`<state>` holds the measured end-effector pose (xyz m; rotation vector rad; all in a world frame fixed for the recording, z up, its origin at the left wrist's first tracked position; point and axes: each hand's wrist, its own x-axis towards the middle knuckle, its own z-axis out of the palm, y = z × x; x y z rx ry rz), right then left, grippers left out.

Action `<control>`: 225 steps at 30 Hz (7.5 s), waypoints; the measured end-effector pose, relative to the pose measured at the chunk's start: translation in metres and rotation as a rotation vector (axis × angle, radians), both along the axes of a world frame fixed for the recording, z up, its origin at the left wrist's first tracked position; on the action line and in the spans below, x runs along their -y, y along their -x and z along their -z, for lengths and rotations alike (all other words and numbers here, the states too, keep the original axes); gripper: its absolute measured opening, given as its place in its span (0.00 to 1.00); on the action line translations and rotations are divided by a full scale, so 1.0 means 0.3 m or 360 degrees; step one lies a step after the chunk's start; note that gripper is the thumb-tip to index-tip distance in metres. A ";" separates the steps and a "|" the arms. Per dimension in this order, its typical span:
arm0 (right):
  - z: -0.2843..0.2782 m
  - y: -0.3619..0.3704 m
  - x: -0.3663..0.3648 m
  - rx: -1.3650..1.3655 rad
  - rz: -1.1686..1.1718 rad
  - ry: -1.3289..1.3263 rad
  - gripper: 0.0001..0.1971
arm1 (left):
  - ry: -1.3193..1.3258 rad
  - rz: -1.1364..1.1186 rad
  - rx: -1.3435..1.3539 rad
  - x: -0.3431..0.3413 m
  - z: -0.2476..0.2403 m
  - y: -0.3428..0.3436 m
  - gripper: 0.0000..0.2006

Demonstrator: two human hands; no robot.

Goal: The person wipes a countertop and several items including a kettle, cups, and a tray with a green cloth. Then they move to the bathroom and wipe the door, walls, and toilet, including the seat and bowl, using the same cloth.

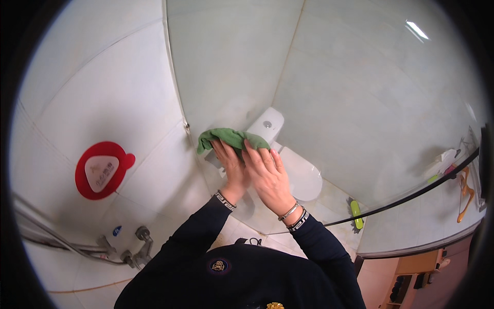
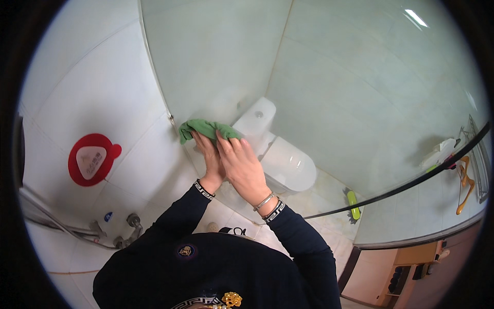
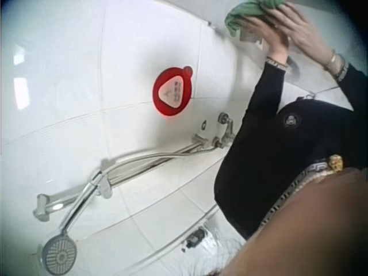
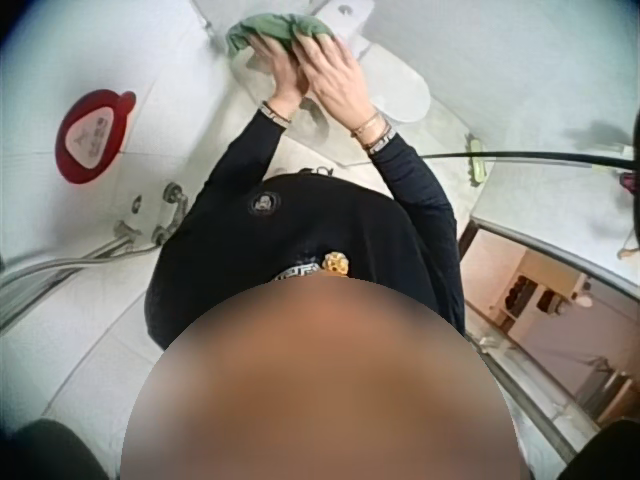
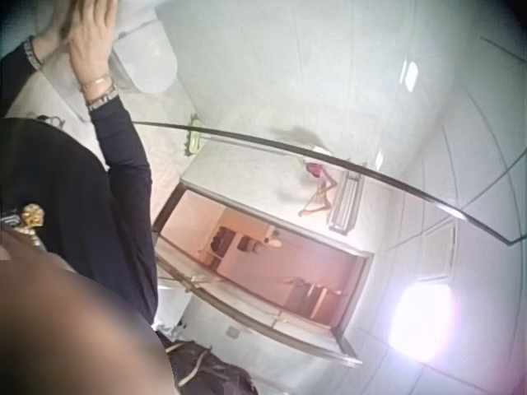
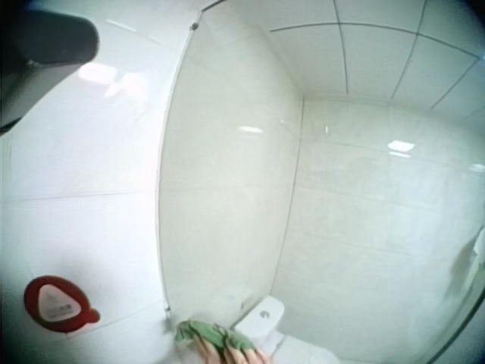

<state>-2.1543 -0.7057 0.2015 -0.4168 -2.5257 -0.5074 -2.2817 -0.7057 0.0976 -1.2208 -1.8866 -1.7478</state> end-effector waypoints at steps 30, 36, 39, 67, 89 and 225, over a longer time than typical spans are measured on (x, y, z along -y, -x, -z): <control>0.142 -0.532 -0.005 0.0223 0.0099 -0.0001 0.22 | 0.0071 0.0675 0.0403 0.109 0.171 -0.659 0.36; 0.183 -0.202 -0.013 0.0318 -0.0001 0.0020 0.24 | 0.0231 0.0413 0.0450 0.079 0.240 -0.365 0.42; 0.210 -0.020 -0.019 0.0369 -0.0068 0.0021 0.24 | 0.0401 0.0212 0.0423 0.040 0.296 -0.184 0.42; 0.070 0.023 0.003 0.0049 -0.0069 0.0106 0.22 | 0.0217 -0.0060 -0.0067 0.021 0.071 -0.065 0.39; -0.083 -0.688 0.041 -0.0950 0.0639 -0.0248 0.26 | -0.0223 0.0668 -0.1167 0.002 -0.526 -0.615 0.30; -0.141 -0.666 0.022 -0.0840 0.0691 -0.0301 0.28 | -0.0137 0.0463 -0.1172 0.002 -0.613 -0.540 0.42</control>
